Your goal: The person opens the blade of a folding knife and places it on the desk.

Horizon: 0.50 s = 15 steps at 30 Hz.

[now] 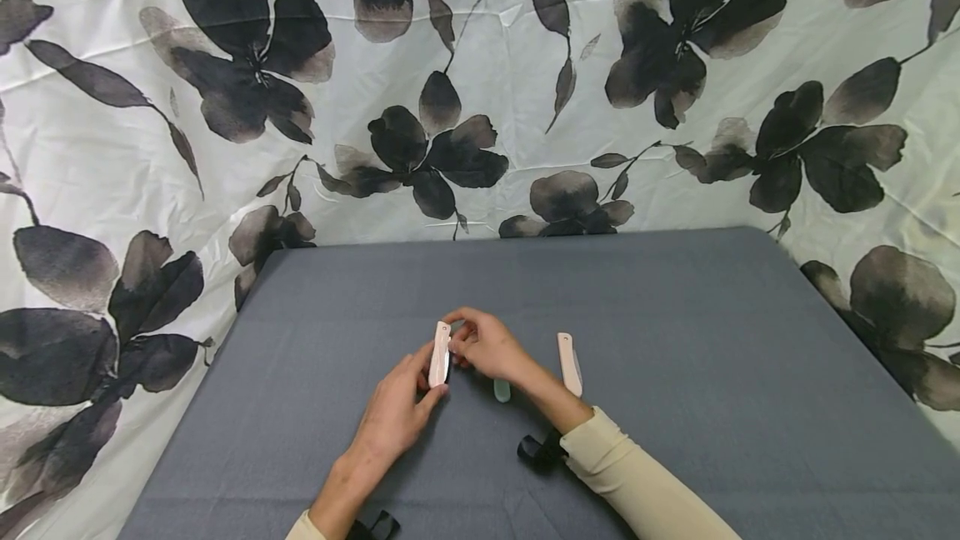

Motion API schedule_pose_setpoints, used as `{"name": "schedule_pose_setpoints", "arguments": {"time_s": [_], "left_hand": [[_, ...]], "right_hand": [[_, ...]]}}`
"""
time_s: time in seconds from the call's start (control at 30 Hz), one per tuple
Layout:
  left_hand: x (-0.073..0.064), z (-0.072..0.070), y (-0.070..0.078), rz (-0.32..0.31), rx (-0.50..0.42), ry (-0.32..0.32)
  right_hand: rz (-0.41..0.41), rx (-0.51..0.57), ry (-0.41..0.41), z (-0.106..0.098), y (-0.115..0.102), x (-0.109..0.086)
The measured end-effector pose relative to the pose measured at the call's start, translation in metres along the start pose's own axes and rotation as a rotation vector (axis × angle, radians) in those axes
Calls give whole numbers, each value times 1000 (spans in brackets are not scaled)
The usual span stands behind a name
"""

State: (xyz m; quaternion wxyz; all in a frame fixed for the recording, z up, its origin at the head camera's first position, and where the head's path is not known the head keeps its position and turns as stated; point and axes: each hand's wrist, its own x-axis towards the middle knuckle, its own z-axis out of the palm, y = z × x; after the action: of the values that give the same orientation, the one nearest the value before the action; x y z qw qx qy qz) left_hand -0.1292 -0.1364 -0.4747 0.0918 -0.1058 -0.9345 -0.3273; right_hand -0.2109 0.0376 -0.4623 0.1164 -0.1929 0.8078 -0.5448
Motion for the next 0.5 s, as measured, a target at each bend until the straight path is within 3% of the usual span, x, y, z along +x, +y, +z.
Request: {"name": "schedule_pose_setpoints", "arguments": {"time_s": [0.17,0.5], "left_hand": [[1,0,1,13,-14,34],[2,-3,4,-24,-158,48]], "right_hand": [[37,195,-13,-1,0,-1],[71,386,-54,-2,4,0]]}}
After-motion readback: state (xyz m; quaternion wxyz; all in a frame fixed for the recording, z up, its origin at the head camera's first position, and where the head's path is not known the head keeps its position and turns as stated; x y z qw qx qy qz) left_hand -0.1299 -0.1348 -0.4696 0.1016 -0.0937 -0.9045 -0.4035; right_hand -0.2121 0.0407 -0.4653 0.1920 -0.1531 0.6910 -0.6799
